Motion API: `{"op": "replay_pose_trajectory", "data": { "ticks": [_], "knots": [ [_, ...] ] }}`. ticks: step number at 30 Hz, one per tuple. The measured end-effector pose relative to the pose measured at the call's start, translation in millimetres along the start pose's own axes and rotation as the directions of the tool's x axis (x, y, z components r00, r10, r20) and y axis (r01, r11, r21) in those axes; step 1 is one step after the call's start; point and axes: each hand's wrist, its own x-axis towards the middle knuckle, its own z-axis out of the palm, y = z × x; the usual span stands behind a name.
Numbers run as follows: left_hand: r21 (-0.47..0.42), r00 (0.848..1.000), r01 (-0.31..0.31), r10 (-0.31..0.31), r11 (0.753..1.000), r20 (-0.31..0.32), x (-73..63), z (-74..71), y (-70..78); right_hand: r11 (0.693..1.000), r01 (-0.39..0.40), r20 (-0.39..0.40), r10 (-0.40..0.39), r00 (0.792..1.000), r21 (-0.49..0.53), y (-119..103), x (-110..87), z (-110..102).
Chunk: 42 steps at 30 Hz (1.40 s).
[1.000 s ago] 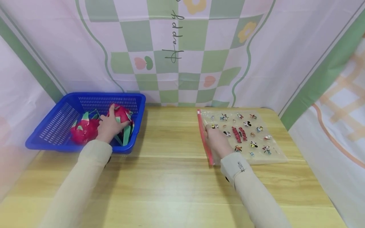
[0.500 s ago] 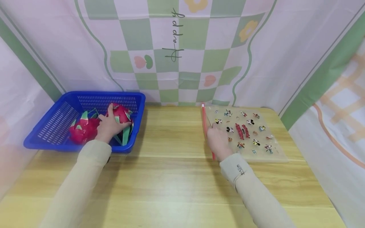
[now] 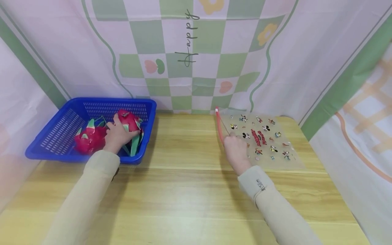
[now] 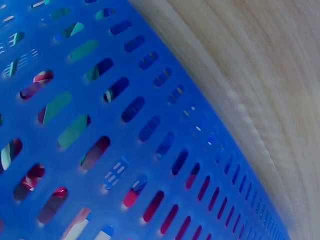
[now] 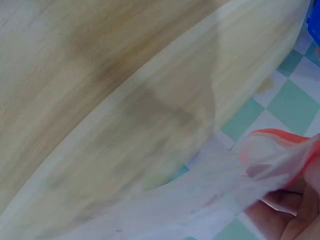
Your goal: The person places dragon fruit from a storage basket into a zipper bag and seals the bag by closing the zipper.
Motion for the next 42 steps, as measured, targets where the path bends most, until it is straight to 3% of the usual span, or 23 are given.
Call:
{"op": "replay_pose_trajectory", "data": {
  "ticks": [4, 10, 15, 20, 26, 42],
  "knots": [
    [-0.023, 1.0, 0.004, -0.004, 1.0, 0.014, -0.8, -0.6, -0.6, 0.999, -0.027, 0.004, 0.026, 1.0, 0.026, -2.7, -3.9, -1.8],
    [-0.062, 0.999, 0.034, -0.032, 0.998, 0.022, -1.0, -3.2, -2.5, 0.994, -0.055, 0.077, 0.047, 0.996, 0.099, -6.5, -8.5, -6.0],
    [-0.02, 0.998, 0.039, -0.038, 0.999, 0.047, 3.6, -2.9, -7.0, 0.991, -0.047, 0.113, 0.033, 0.993, 0.126, -5.6, -11.1, -12.0],
    [-0.006, 0.997, 0.037, -0.037, 0.999, 0.065, 5.2, -1.8, -8.5, 0.994, -0.034, 0.106, 0.023, 0.994, 0.103, -2.8, -13.1, -14.2],
    [-0.051, 0.999, 0.02, -0.017, 0.999, 0.048, 2.9, -1.3, -4.0, 0.997, -0.07, 0.043, 0.069, 0.997, 0.04, -4.4, -17.7, -13.9],
    [-0.116, 0.996, 0.077, -0.072, 0.99, 0.043, 0.2, -0.7, -2.4, 0.967, -0.165, 0.176, 0.13, 0.976, 0.197, -5.2, -17.6, -18.9]
  ]
}}
